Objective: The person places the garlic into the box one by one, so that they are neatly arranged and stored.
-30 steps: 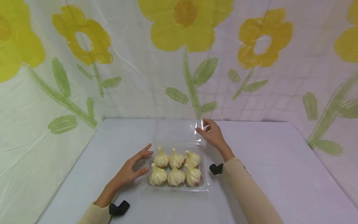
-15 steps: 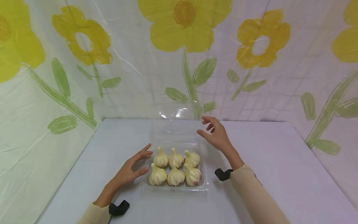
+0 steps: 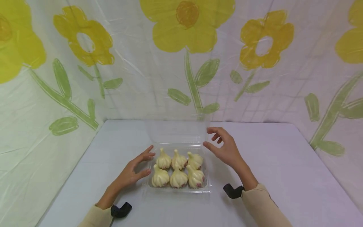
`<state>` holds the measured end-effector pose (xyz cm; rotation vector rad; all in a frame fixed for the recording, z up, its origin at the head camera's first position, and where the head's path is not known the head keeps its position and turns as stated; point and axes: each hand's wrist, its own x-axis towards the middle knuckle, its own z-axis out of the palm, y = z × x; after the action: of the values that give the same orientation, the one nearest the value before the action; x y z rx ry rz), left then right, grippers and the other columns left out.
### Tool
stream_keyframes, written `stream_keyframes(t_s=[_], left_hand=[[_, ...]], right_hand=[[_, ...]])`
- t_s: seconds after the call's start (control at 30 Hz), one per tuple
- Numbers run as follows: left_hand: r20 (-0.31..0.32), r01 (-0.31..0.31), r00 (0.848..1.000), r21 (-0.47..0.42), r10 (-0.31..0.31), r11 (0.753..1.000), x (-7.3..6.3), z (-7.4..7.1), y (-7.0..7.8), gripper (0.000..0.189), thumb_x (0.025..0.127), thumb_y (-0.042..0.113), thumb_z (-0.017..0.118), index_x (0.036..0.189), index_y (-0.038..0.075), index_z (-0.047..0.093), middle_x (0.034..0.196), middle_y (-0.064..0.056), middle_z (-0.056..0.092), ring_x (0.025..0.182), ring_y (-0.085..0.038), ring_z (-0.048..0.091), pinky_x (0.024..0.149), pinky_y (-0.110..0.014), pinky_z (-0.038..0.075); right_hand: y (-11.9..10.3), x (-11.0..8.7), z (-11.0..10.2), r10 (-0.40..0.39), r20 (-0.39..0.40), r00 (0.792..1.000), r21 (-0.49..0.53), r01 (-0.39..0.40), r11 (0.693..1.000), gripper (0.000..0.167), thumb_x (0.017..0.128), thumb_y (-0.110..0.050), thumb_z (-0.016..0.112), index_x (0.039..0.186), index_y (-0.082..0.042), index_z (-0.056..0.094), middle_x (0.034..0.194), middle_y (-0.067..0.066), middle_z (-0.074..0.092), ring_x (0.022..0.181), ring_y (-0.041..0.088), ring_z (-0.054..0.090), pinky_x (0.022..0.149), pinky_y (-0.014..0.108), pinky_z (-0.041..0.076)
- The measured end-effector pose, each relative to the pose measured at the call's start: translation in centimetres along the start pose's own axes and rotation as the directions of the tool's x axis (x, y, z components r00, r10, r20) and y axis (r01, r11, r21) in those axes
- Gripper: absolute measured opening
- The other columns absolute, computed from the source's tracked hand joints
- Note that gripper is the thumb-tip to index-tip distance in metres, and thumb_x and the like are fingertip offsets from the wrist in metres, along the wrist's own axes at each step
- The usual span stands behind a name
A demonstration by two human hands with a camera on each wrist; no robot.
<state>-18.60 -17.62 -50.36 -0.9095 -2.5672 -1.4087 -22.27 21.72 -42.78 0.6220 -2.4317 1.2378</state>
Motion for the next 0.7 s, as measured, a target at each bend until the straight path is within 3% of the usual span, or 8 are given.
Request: stream_keyframes(t_s=[0.17,0.37,0.53,0.7], left_hand=[[-0.003,0.009,1.000,0.003,-0.009,1.000,0.0,0.1,0.0,0.056,0.095,0.017,0.071,0.147,0.009,0.052,0.169,-0.007,0.029,0.134,-0.030,0.058,0.110,-0.055,0.044],[-0.006,0.009,1.000,0.017,-0.009,1.000,-0.1,0.1,-0.4,0.055,0.095,0.019,0.071,0.146,0.010,0.053,0.168,-0.008,0.031,0.133,-0.029,0.059,0.110,-0.054,0.045],[-0.002,0.020,1.000,0.007,-0.020,1.000,-0.1,0.0,-0.2,0.055,0.095,0.018,0.071,0.146,0.010,0.053,0.168,-0.008,0.031,0.134,-0.030,0.057,0.110,-0.059,0.043],[-0.016,0.066,0.998,0.014,-0.066,0.998,-0.1,-0.2,0.0,0.063,0.094,0.021,0.072,0.152,0.016,0.047,0.158,-0.008,0.047,0.138,-0.032,0.054,0.109,-0.065,0.041]], right_hand=[[-0.5,-1.4,-0.3,0.001,0.003,1.000,-0.011,-0.001,1.000,0.047,0.087,-0.010,0.081,0.130,-0.016,0.063,0.119,0.005,0.068,0.096,0.005,0.060,0.080,0.023,0.048],[-0.9,-2.7,-0.2,0.003,0.000,1.000,-0.019,-0.003,1.000,0.048,0.085,-0.009,0.083,0.129,-0.016,0.065,0.116,-0.002,0.067,0.097,0.011,0.062,0.081,0.023,0.050],[-1.0,-3.9,0.0,-0.005,0.000,1.000,-0.014,0.005,1.000,0.048,0.083,-0.006,0.083,0.127,-0.015,0.065,0.111,-0.002,0.068,0.097,0.003,0.060,0.081,0.021,0.051],[-0.8,-5.1,0.0,-0.021,0.025,0.999,0.004,0.021,1.000,0.050,0.082,-0.005,0.084,0.127,-0.015,0.064,0.114,-0.001,0.068,0.100,0.003,0.058,0.081,0.020,0.051]])
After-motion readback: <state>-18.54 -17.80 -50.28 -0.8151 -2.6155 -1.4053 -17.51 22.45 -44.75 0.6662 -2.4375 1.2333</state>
